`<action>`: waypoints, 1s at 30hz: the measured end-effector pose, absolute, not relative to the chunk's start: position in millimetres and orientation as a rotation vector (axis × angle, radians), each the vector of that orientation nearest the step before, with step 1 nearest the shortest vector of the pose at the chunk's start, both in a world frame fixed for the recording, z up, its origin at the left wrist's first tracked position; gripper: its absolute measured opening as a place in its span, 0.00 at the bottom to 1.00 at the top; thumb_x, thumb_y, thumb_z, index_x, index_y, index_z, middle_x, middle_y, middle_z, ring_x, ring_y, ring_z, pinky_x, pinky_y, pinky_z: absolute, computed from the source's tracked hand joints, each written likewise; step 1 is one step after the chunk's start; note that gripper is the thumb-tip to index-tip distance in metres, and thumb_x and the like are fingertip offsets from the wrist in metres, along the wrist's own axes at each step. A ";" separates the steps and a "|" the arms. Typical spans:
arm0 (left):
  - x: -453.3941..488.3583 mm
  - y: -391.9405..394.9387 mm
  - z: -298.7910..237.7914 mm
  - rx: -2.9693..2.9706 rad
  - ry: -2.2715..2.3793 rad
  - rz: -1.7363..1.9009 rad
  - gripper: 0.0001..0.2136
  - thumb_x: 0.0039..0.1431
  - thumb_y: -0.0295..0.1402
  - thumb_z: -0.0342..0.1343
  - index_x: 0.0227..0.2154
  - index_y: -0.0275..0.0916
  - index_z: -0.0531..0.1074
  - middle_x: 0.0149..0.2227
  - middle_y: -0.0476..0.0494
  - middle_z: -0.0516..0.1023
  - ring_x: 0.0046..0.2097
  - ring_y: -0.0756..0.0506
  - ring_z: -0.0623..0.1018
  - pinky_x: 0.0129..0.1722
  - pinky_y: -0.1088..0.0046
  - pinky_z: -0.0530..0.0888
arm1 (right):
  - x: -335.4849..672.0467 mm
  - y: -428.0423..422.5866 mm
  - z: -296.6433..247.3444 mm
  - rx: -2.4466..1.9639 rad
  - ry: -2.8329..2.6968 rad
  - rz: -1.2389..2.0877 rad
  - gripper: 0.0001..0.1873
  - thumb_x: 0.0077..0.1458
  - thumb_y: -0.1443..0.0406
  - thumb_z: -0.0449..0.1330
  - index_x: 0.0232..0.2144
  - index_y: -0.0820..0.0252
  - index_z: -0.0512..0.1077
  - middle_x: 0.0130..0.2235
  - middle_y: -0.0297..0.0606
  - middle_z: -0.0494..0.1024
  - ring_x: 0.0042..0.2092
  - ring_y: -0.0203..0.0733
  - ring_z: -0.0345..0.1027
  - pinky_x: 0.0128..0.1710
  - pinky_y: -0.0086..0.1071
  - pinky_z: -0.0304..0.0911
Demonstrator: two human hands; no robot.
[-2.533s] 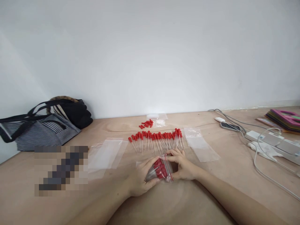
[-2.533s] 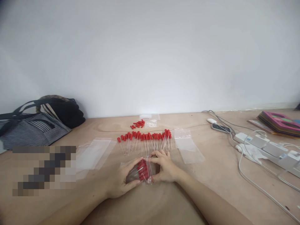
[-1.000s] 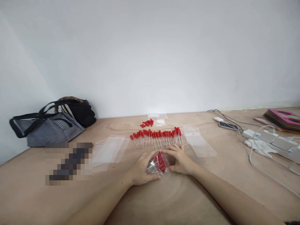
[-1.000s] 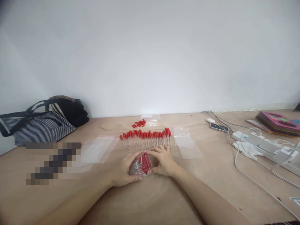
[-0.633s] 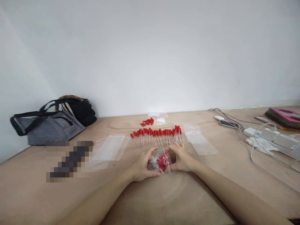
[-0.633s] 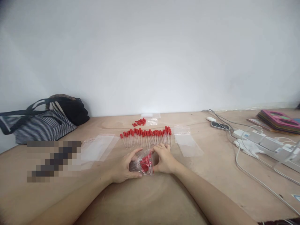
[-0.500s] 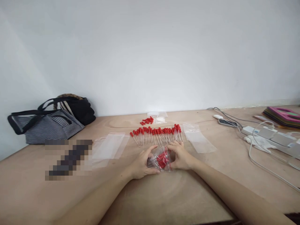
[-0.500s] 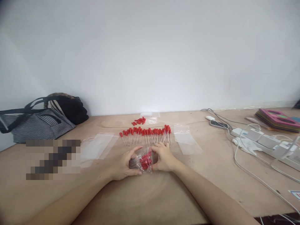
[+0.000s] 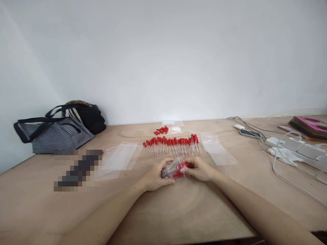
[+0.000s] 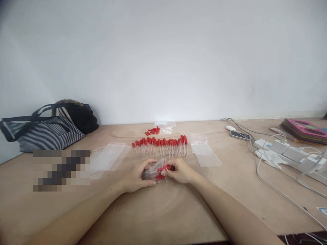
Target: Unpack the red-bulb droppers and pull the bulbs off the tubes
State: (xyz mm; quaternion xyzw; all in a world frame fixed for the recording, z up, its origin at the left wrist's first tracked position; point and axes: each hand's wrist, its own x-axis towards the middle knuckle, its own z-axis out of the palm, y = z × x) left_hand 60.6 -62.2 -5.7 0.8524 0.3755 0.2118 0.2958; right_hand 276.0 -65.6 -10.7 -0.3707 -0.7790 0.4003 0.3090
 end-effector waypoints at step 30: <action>58.8 -60.6 -9.3 2.185 1.104 0.627 0.28 0.46 0.40 0.59 0.50 0.42 0.56 0.43 0.44 0.70 0.42 0.43 0.72 0.40 0.65 0.68 | 284.8 -51.1 -12.4 -1.368 -0.974 1.441 0.13 0.39 0.64 0.66 0.25 0.60 0.65 0.20 0.29 0.70 0.20 0.29 0.63 0.13 0.19 0.56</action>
